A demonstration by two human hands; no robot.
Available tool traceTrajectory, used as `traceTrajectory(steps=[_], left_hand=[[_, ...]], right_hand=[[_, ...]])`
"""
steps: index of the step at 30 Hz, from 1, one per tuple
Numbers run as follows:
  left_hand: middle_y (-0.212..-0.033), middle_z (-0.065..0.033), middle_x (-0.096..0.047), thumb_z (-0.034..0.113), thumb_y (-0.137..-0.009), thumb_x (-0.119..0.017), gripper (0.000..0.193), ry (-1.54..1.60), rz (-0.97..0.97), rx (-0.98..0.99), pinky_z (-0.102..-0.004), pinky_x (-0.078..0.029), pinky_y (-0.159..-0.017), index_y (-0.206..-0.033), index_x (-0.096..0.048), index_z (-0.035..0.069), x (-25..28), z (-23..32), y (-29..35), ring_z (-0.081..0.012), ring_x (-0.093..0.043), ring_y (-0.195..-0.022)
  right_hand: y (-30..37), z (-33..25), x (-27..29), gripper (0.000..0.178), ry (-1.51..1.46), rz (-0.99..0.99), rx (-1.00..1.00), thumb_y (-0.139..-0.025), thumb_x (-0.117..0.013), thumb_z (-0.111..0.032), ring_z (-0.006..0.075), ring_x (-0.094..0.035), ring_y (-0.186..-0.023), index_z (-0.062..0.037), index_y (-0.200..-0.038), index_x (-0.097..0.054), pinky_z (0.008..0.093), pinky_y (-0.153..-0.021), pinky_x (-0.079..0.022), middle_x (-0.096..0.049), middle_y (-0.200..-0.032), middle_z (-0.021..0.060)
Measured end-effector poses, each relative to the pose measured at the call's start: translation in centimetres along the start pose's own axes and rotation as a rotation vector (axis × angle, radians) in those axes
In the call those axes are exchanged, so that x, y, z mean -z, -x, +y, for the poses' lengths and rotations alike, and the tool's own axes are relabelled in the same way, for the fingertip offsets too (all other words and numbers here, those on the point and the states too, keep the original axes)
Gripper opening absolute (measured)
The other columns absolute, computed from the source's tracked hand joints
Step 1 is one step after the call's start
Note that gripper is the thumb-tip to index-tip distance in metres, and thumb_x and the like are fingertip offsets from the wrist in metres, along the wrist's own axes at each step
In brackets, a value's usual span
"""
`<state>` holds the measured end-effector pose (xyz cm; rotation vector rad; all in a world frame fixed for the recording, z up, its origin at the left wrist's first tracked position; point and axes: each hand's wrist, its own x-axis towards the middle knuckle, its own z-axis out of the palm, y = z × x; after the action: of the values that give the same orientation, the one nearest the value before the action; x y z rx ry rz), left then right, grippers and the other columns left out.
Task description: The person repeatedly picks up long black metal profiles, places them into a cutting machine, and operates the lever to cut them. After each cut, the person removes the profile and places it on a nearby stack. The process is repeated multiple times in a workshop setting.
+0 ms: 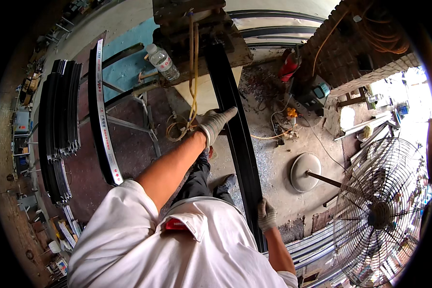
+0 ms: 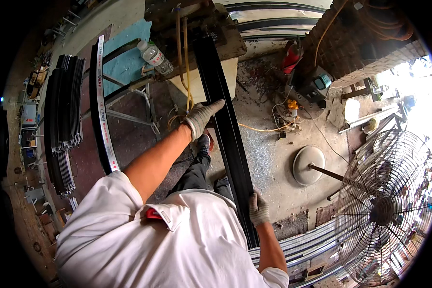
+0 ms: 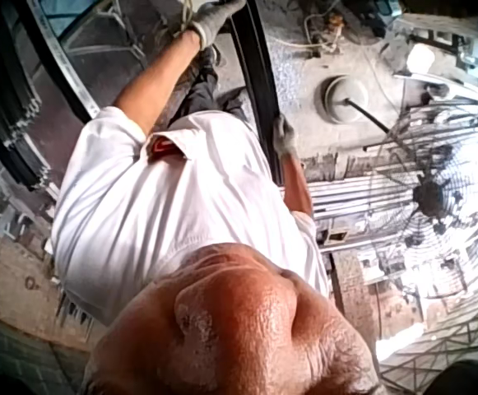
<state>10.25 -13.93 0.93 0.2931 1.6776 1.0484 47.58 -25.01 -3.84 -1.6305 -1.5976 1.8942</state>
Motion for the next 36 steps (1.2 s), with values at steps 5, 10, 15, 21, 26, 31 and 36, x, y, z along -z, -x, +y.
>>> traceTrajectory(steps=[5, 10, 15, 21, 26, 31, 36], left_hand=[[-0.101, -0.0093, -0.066, 0.051, -0.074, -0.075, 0.059, 0.067, 0.005, -0.125, -0.0351, -0.043, -0.088, -0.106, -0.066, 0.003, 0.8, 3.0, -1.3, -0.0201, -0.059, -0.095], [-0.099, -0.0116, -0.066, 0.051, -0.073, -0.077, 0.064, -0.041, 0.152, -0.122, -0.0346, -0.045, -0.086, -0.105, -0.064, -0.003, 0.9, 5.4, -3.6, -0.0227, -0.061, -0.093], [-0.123, -0.016, -0.059, 0.047, -0.074, -0.077, 0.069, -0.001, 0.123, -0.027, -0.0488, -0.044, -0.091, -0.121, -0.056, 0.001, 1.9, 7.8, -5.3, -0.0305, -0.054, -0.114], [-0.131, -0.0177, -0.053, 0.045, -0.072, -0.08, 0.075, -0.021, 0.176, 0.065, -0.0531, -0.043, -0.092, -0.125, -0.051, 0.001, 2.0, 9.4, -6.7, -0.032, -0.049, -0.122], [-0.113, -0.0206, -0.062, 0.047, -0.067, -0.083, 0.077, -0.165, 0.302, 0.043, -0.0411, -0.048, -0.087, -0.116, -0.054, -0.005, 2.0, 9.0, -8.7, -0.0318, -0.06, -0.103], [-0.105, -0.0177, -0.065, 0.046, -0.067, -0.083, 0.069, -0.211, 0.3, 0.061, -0.0387, -0.048, -0.086, -0.109, -0.059, -0.003, 1.7, 9.4, -8.4, -0.0285, -0.062, -0.098], [-0.101, -0.0154, -0.067, 0.043, -0.071, -0.081, 0.062, -0.137, 0.271, -0.056, -0.0367, -0.048, -0.086, -0.108, -0.061, -0.003, 1.8, 8.3, -9.1, -0.026, -0.063, -0.096]], right_hand=[[0.9, -1.5, 0.6, 0.054, 0.029, -0.006, -0.041, -0.097, -0.046, -0.047, 0.0071, -0.043, -0.076, -0.0004, -0.122, -0.054, 0.0232, -0.07, -0.041, -0.052, -0.082, -0.0041], [2.2, -4.4, 0.6, 0.047, 0.067, 0.045, -0.017, -0.099, -0.04, -0.048, 0.0065, -0.031, -0.065, -0.0071, -0.078, -0.047, 0.0266, -0.054, -0.029, -0.037, -0.068, -0.0072], [3.1, -8.4, 1.7, 0.044, 0.076, -0.002, -0.131, -0.099, -0.043, -0.047, 0.0049, -0.034, -0.066, -0.0047, -0.09, -0.051, 0.0236, -0.057, -0.032, -0.04, -0.07, -0.0076], [2.6, -10.0, 2.2, 0.05, 0.07, -0.054, -0.178, -0.097, -0.048, -0.045, 0.0042, -0.04, -0.069, 0.0006, -0.117, -0.056, 0.0209, -0.06, -0.038, -0.048, -0.074, -0.0066], [1.8, -9.1, 1.8, 0.047, 0.104, -0.057, -0.15, -0.098, -0.045, -0.044, 0.0046, -0.04, -0.069, 0.0004, -0.112, -0.057, 0.0217, -0.06, -0.038, -0.047, -0.073, -0.0065], [1.3, -9.2, 1.8, 0.047, 0.134, -0.047, -0.153, -0.098, -0.045, -0.044, 0.005, -0.041, -0.068, 0.001, -0.107, -0.056, 0.0225, -0.06, -0.039, -0.047, -0.072, -0.0056], [1.0, -9.8, 1.9, 0.047, 0.162, -0.035, -0.176, -0.097, -0.047, -0.045, 0.0059, -0.041, -0.066, 0.001, -0.105, -0.057, 0.0236, -0.059, -0.039, -0.048, -0.069, -0.0043]])
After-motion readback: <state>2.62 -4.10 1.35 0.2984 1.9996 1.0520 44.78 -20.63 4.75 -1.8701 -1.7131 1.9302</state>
